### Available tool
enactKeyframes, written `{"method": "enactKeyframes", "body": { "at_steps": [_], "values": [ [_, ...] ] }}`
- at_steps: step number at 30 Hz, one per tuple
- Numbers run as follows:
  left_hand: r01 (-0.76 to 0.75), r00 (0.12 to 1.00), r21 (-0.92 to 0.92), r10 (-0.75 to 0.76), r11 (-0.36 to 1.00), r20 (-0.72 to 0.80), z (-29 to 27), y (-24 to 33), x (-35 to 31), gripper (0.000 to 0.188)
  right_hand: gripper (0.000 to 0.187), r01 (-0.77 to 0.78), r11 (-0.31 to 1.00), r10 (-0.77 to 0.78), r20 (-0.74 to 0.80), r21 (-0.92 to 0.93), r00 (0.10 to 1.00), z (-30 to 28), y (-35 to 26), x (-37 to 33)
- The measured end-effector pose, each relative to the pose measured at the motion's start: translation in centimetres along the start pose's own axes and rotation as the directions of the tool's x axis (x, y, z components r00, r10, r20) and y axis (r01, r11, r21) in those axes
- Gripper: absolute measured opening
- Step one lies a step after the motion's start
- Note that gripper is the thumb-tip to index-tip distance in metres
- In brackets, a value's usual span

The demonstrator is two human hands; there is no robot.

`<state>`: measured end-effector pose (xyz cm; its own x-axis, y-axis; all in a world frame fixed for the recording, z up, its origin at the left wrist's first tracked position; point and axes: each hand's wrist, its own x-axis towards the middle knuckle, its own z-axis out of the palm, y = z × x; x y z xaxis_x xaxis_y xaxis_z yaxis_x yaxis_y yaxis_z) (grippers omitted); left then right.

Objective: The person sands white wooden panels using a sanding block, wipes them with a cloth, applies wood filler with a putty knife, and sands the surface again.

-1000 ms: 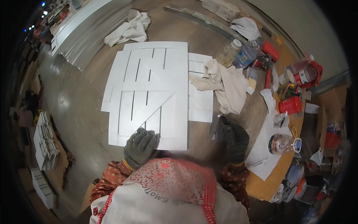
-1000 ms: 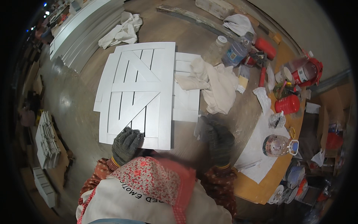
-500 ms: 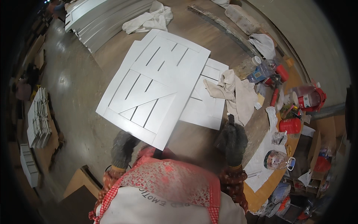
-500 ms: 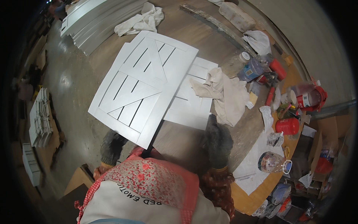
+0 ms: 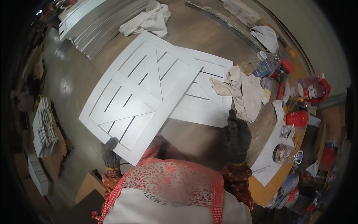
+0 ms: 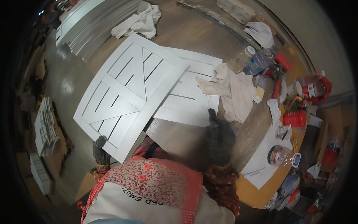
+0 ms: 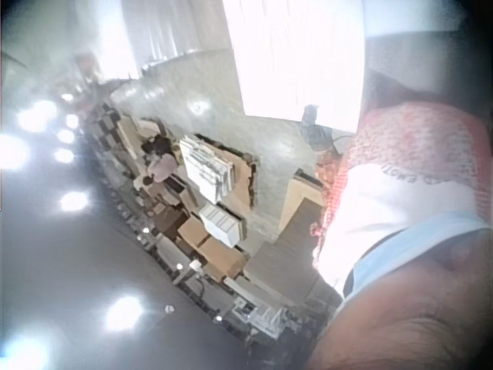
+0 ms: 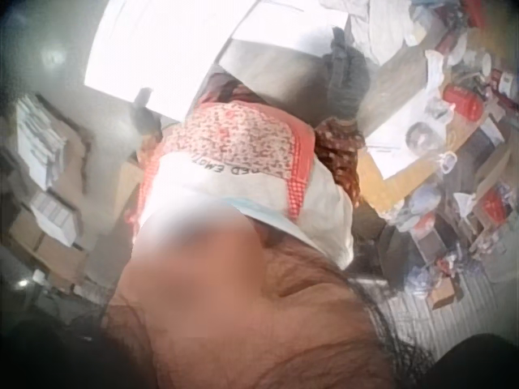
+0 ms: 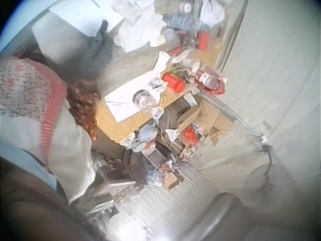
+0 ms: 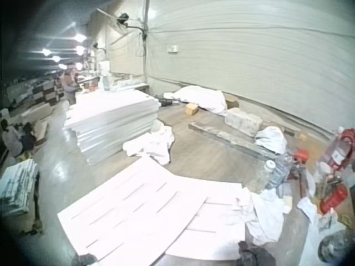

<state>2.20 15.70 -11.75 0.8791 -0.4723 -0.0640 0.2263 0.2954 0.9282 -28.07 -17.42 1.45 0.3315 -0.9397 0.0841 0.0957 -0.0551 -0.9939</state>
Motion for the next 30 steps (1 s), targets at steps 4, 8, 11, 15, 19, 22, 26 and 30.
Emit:
{"method": "enactKeyframes", "body": {
  "at_steps": [4,8,11,15,19,22,26,30],
  "values": [
    [0.033,0.995,0.153,-0.047,0.988,0.086,1.0,5.1,3.3,0.021,0.019,0.121,0.841,-0.127,0.025,-0.527,0.992,-1.4,-0.2,-0.5],
    [-0.405,0.905,0.453,0.275,0.794,0.325,1.2,6.5,7.6,0.017,0.015,-0.061,0.997,0.053,-0.148,-0.055,0.988,1.5,-2.4,-0.3],
    [-0.456,0.856,0.318,0.312,0.831,0.413,0.2,6.9,11.0,0.017,0.015,0.034,0.947,-0.082,-0.136,-0.32,0.987,3.9,-0.9,-0.7],
    [0.079,0.969,0.032,-0.084,0.996,0.232,-0.8,7.5,14.9,0.025,0.019,0.039,0.95,-0.064,-0.071,-0.309,0.995,5.9,-1.0,-1.3],
    [0.084,0.937,0.067,-0.102,0.994,0.334,1.7,8.5,18.0,0.028,0.025,0.042,0.996,-0.062,-0.284,-0.074,0.957,4.2,0.6,0.5],
    [0.069,0.938,0.137,-0.111,0.988,0.328,1.9,8.1,20.3,0.033,0.03,0.321,0.946,-0.306,-0.447,-0.042,0.841,3.5,2.7,4.7],
    [-0.057,0.937,0.081,0.025,0.995,0.348,3.1,8.2,21.8,0.036,0.027,0.363,0.925,-0.375,-0.441,-0.113,0.816,3.1,4.1,11.6],
    [-0.105,0.919,0.099,0.058,0.99,0.389,3.7,8.5,22.8,0.032,0.023,0.291,0.593,-0.296,-0.132,0.751,0.946,1.8,9.9,14.5]
  ]
}}
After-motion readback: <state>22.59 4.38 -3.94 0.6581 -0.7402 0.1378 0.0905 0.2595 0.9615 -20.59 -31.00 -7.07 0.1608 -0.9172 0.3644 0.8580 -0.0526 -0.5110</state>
